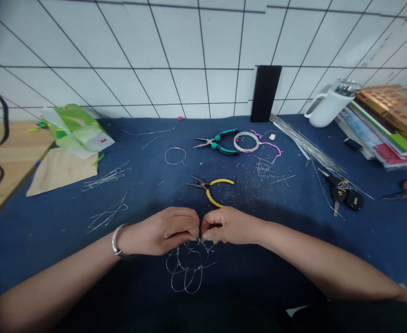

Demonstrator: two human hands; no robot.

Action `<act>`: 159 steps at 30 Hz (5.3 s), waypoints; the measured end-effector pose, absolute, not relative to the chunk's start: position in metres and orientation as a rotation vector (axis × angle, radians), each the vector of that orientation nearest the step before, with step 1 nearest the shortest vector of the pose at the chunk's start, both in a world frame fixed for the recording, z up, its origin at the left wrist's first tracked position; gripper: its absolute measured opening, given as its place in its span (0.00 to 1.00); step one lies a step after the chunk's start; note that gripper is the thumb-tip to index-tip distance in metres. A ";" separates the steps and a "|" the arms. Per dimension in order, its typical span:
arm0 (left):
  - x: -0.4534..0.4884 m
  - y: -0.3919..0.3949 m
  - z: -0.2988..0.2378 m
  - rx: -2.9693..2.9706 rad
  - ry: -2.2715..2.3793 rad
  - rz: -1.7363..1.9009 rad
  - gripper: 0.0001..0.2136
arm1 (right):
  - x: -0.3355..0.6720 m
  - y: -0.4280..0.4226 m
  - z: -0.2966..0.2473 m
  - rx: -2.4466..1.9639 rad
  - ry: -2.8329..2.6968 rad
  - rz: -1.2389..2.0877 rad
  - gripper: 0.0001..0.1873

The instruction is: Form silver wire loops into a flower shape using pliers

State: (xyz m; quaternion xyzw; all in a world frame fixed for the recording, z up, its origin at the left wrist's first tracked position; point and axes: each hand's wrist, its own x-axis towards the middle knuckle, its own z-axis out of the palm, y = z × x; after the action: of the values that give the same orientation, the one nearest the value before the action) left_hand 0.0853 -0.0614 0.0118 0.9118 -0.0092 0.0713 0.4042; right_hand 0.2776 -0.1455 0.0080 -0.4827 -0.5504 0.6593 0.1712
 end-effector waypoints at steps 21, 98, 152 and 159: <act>0.086 -0.067 0.020 2.458 -0.091 0.192 0.07 | 0.278 -0.144 0.009 -1.398 -1.591 1.921 0.02; 0.088 -0.075 0.017 2.060 0.303 0.364 0.05 | 0.277 -0.173 0.003 -1.182 -2.358 -0.292 0.09; 0.083 -0.071 0.021 2.205 0.284 0.443 0.06 | 0.276 -0.135 -0.008 -2.340 -2.247 -0.198 0.27; 0.078 -0.065 0.031 2.211 0.285 0.506 0.06 | 0.278 -0.145 -0.001 -2.268 -2.304 -0.408 0.23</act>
State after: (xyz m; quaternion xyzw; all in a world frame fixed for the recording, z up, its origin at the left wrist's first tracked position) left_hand 0.0777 -0.0647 0.0307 0.8801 0.1133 0.2013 0.4147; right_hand 0.2781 -0.1449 -0.0007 -0.6948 -0.7058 -0.1251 -0.0584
